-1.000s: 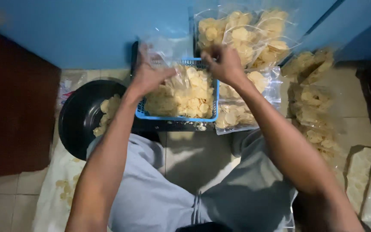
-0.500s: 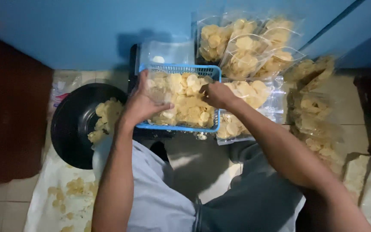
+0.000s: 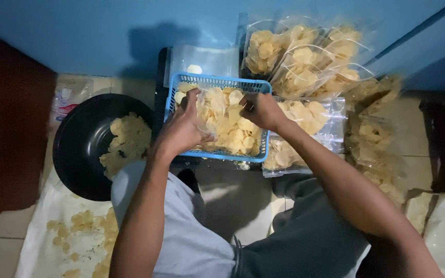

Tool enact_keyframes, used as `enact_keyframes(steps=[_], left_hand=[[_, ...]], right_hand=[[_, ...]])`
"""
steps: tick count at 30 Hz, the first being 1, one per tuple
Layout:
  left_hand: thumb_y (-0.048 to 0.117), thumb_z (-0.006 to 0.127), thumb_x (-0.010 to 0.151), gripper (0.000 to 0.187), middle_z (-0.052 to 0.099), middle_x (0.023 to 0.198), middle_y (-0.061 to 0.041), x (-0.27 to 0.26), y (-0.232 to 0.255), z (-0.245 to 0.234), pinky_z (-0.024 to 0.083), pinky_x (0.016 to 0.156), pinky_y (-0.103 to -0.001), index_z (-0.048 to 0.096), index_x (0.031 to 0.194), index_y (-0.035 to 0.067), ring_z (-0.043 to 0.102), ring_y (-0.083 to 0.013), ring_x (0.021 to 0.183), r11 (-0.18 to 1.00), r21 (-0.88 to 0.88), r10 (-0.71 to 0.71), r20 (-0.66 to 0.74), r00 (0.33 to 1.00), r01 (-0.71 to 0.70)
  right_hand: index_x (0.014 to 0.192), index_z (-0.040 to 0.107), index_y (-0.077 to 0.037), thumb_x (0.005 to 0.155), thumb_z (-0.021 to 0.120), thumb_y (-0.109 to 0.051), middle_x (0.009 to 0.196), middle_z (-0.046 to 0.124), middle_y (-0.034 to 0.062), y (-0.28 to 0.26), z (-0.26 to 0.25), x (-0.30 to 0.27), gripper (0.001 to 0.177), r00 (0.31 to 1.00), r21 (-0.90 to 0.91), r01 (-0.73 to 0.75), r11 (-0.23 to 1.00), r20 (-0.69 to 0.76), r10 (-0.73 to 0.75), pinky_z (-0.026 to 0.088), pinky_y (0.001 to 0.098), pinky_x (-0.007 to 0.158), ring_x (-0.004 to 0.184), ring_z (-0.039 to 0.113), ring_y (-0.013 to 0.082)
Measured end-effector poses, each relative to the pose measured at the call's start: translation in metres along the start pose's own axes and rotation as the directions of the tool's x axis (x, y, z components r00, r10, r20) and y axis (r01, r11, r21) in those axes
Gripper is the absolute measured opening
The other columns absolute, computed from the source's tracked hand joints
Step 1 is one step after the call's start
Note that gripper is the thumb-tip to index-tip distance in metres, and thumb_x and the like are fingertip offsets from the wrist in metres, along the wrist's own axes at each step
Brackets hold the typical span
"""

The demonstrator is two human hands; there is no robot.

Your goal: Packaging snacks from a basket into plastic bags while sitting on the floor

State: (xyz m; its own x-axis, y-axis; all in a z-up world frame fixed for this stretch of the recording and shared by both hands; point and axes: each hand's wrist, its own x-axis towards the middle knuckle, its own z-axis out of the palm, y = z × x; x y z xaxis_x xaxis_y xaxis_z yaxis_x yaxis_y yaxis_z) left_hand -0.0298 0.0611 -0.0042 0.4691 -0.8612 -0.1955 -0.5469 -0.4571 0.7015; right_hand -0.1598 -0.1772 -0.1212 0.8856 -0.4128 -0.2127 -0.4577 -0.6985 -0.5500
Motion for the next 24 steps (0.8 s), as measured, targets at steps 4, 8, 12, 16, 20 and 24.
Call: enact_keyframes(steps=[4,8,12,16,20,24], left_hand=[[0.022,0.094,0.067,0.105,0.056,0.132,-0.034,-0.001,-0.002,0.002,0.051,0.094,-0.067,0.028,0.148,0.009,0.06,-0.0595,0.117,0.999,0.031,0.006,-0.005,1.0,-0.006],[0.02,0.092,0.07,0.099,0.057,0.13,-0.034,-0.001,0.001,0.0,0.051,0.095,-0.067,0.03,0.147,0.008,0.062,-0.0598,0.114,0.999,0.051,-0.016,0.002,1.0,0.016],[0.026,0.091,0.07,0.101,0.055,0.134,-0.03,0.0,0.008,-0.003,0.053,0.095,-0.065,0.028,0.148,0.014,0.064,-0.056,0.114,0.998,0.048,-0.028,0.003,1.0,0.028],[0.017,0.09,0.07,0.101,0.054,0.136,-0.03,-0.001,0.018,-0.004,0.052,0.094,-0.067,0.027,0.149,0.014,0.064,-0.0588,0.111,0.997,0.027,-0.069,0.019,0.997,0.069],[0.017,0.09,0.071,0.102,0.052,0.138,-0.029,0.002,0.021,0.0,0.049,0.097,-0.071,0.026,0.15,0.012,0.061,-0.063,0.112,0.997,0.034,-0.073,0.039,0.997,0.071],[0.014,0.088,0.072,0.099,0.051,0.139,-0.029,0.002,0.022,0.008,0.05,0.097,-0.07,0.026,0.149,0.013,0.061,-0.0626,0.114,0.997,0.004,-0.082,0.028,0.996,0.081]], right_hand=[[0.115,0.072,-0.014,0.084,0.074,-0.025,0.098,0.078,0.0151,0.001,-0.022,-0.013,0.033,1.0,0.057,-0.002,0.998,-0.031,0.004,0.056,0.062,0.09,0.099,0.072,0.0457],[0.107,0.07,-0.008,0.088,0.071,-0.015,0.078,0.075,0.0154,0.021,-0.028,-0.011,0.021,0.996,0.274,0.069,0.959,-0.079,-0.049,0.059,0.0486,0.069,0.074,0.076,0.0355],[0.113,0.063,0.003,0.091,0.065,-0.004,0.086,0.071,0.019,0.011,-0.034,-0.016,0.023,1.0,0.614,-0.01,0.79,0.007,0.007,0.064,0.0385,0.068,0.079,0.075,0.0282],[0.12,0.06,0.005,0.098,0.061,-0.006,0.092,0.065,0.0129,-0.014,-0.056,-0.031,0.024,1.0,0.737,0.007,0.676,-0.006,-0.004,0.064,0.0367,0.075,0.084,0.071,0.0238],[0.119,0.06,0.006,0.103,0.068,-0.013,0.085,0.067,0.0126,-0.05,-0.086,-0.05,0.026,0.988,0.753,0.117,0.648,-0.156,0.003,0.064,0.0345,0.079,0.079,0.071,0.02],[0.115,0.063,0.003,0.101,0.071,-0.009,0.079,0.069,0.0131,-0.096,-0.108,-0.082,0.021,0.968,0.685,0.186,0.705,-0.25,-0.012,0.063,0.0328,0.078,0.073,0.073,0.0196]])
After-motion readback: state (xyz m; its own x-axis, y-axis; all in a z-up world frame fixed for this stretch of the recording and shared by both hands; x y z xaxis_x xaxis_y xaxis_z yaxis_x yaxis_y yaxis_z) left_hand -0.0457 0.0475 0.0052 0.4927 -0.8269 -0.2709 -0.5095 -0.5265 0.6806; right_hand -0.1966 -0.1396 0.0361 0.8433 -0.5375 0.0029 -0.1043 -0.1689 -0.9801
